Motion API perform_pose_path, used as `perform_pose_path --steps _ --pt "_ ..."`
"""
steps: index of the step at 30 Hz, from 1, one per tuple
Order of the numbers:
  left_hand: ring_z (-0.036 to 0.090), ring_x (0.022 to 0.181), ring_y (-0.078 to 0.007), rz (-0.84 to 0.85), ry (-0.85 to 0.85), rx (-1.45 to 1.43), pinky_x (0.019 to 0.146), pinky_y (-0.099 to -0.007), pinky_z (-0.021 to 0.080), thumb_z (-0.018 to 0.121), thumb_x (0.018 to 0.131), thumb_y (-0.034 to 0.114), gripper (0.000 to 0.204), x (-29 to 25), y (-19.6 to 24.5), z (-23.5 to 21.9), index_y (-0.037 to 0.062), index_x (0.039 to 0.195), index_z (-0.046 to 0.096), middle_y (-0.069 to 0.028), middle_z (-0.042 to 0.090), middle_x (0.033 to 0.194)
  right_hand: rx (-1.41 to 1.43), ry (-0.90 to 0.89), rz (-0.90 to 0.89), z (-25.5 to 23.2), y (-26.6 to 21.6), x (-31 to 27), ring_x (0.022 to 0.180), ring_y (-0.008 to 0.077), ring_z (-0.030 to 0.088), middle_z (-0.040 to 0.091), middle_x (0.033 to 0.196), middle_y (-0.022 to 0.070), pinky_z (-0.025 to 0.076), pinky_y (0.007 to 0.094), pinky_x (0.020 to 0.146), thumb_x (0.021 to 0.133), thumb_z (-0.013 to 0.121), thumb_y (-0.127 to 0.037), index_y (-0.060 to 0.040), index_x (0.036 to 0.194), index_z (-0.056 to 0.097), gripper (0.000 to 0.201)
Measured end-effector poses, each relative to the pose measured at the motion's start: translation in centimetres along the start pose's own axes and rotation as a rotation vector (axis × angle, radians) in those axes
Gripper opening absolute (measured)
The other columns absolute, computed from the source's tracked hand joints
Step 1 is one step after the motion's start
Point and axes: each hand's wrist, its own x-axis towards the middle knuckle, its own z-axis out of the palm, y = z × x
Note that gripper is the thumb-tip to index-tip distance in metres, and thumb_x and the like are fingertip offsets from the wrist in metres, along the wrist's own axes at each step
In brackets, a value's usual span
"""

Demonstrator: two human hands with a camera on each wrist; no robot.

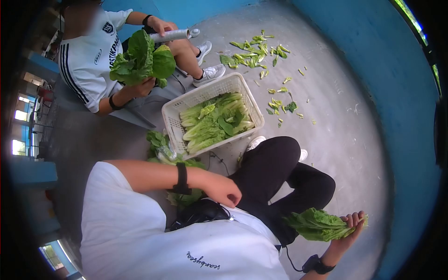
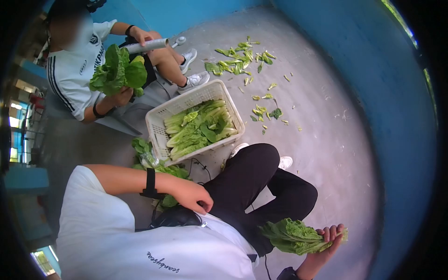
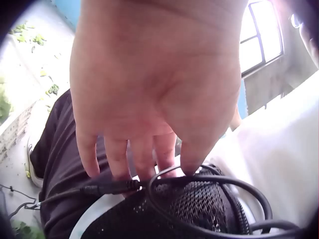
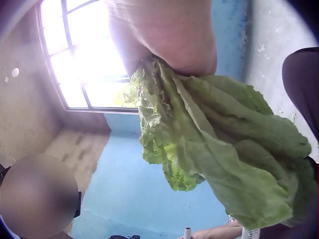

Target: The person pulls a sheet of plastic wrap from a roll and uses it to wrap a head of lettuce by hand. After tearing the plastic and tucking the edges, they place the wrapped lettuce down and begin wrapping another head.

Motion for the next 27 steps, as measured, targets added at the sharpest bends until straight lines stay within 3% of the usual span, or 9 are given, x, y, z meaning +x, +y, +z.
perform_pose_path --steps 6,7,8,15,19,20,23,24,27 --pt "0.057 0.114 -0.0136 0.024 0.713 -0.515 0.096 -0.0313 0.049 0.063 0.1 0.02 0.039 -0.5 -3.7 -7.5 0.0102 0.136 0.052 -0.0054 0.061 0.123 0.018 0.036 -0.012 -0.3 1.2 0.4 0.074 0.0071 0.049 0.044 0.084 -0.0028 0.054 0.029 0.084 0.108 0.049 -0.019 -0.0104 0.116 0.046 0.013" --pt "0.057 0.113 -0.0136 -0.117 0.827 -0.614 0.096 -0.0322 0.049 0.062 0.101 0.022 0.039 -1.3 -3.0 -9.1 0.0119 0.136 0.052 -0.0052 0.061 0.123 0.027 0.043 -0.013 -0.4 1.2 0.4 0.074 0.0072 0.049 0.044 0.084 -0.0027 0.054 0.0291 0.084 0.108 0.049 -0.019 -0.0103 0.116 0.046 0.013" --pt "0.058 0.112 -0.0142 -0.15 0.948 -0.697 0.094 -0.0331 0.05 0.062 0.1 0.026 0.037 -1.7 -3.8 -10.6 0.0133 0.133 0.053 -0.0052 0.06 0.124 0.034 0.052 -0.014 -0.5 1.3 0.3 0.073 0.0073 0.049 0.044 0.084 -0.0027 0.054 0.0292 0.084 0.108 0.049 -0.019 -0.0103 0.116 0.046 0.012" --pt "0.05 0.119 -0.0204 -0.305 1.465 -0.681 0.095 -0.0439 0.049 0.065 0.096 0.039 0.062 -4.2 -11.1 -19.6 0.0136 0.145 0.037 -0.0081 0.048 0.137 0.12 0.071 -0.002 -1.2 2.1 1.1 0.072 0.0073 0.048 0.044 0.083 -0.0028 0.055 0.0298 0.083 0.108 0.049 -0.019 -0.0109 0.115 0.045 0.011" --pt "0.043 0.126 -0.027 -0.389 1.772 -0.836 0.099 -0.0545 0.046 0.07 0.091 0.046 0.084 -4.1 -13.9 -21.0 0.0117 0.153 0.025 -0.0098 0.04 0.144 0.129 0.055 0.002 -1.1 1.7 1.4 0.07 0.0071 0.047 0.042 0.083 -0.0028 0.055 0.0306 0.084 0.108 0.05 -0.019 -0.0113 0.114 0.044 0.012" --pt "0.037 0.136 -0.032 -0.347 1.8 -0.914 0.103 -0.06 0.043 0.071 0.088 0.051 0.093 -4.2 -14.9 -20.9 0.0106 0.155 0.02 -0.0117 0.03 0.154 0.121 0.04 0.003 -1.0 1.6 1.5 0.07 0.007 0.047 0.042 0.082 -0.0028 0.055 0.0309 0.084 0.108 0.05 -0.019 -0.0114 0.114 0.044 0.012" --pt "0.036 0.141 -0.0364 -0.314 1.891 -1.074 0.102 -0.0623 0.044 0.071 0.088 0.052 0.1 -3.4 -14.7 -20.6 0.0103 0.157 0.012 -0.0186 0.029 0.156 0.073 0.019 -0.002 -0.6 1.4 1.8 0.069 0.0067 0.046 0.041 0.082 -0.003 0.055 0.0312 0.084 0.108 0.05 -0.02 -0.0118 0.115 0.042 0.013" --pt "0.03 0.145 -0.0384 -0.234 1.901 -1.158 0.104 -0.065 0.041 0.072 0.088 0.053 0.105 -3.6 -15.7 -20.8 0.0128 0.158 0.005 -0.0182 0.023 0.16 0.064 0.025 -0.008 -0.7 1.6 2.0 0.069 0.0066 0.046 0.041 0.082 -0.003 0.055 0.0313 0.084 0.108 0.05 -0.02 -0.0119 0.114 0.042 0.013" --pt "0.028 0.146 -0.0388 -0.321 1.804 -1.253 0.105 -0.0658 0.039 0.071 0.089 0.049 0.1 -3.7 -20.2 -19.9 0.0167 0.158 0.007 -0.0158 0.025 0.159 0.033 0.041 -0.013 -0.7 1.5 2.8 0.069 0.0063 0.046 0.041 0.082 -0.0031 0.055 0.0314 0.084 0.108 0.05 -0.02 -0.0121 0.114 0.042 0.013"
